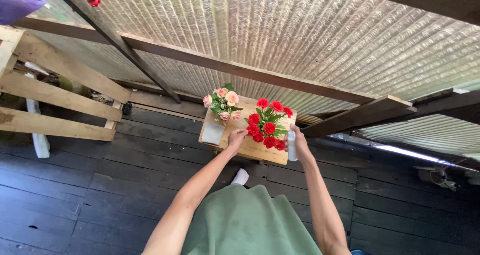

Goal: Spraying artificial flowers with a spray bottle.

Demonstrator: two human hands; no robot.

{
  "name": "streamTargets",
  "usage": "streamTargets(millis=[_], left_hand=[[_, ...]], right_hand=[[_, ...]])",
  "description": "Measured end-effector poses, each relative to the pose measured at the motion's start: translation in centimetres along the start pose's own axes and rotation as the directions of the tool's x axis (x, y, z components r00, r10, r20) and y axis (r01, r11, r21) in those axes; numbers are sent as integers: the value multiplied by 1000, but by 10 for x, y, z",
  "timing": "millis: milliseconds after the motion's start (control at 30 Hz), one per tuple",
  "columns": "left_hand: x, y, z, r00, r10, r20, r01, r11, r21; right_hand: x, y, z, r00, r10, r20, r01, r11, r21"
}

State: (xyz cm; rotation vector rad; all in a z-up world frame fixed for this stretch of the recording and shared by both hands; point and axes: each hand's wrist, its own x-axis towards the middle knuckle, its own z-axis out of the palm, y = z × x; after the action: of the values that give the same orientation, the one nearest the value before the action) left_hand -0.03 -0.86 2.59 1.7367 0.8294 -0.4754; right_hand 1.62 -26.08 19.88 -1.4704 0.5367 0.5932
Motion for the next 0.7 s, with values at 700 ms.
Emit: streamTargets(millis=[700], left_hand=[[8,-18,8,997,53,55,-38,966,-257]], right_hand=[[-40,-56,40,996,-87,22,89,952,-292]])
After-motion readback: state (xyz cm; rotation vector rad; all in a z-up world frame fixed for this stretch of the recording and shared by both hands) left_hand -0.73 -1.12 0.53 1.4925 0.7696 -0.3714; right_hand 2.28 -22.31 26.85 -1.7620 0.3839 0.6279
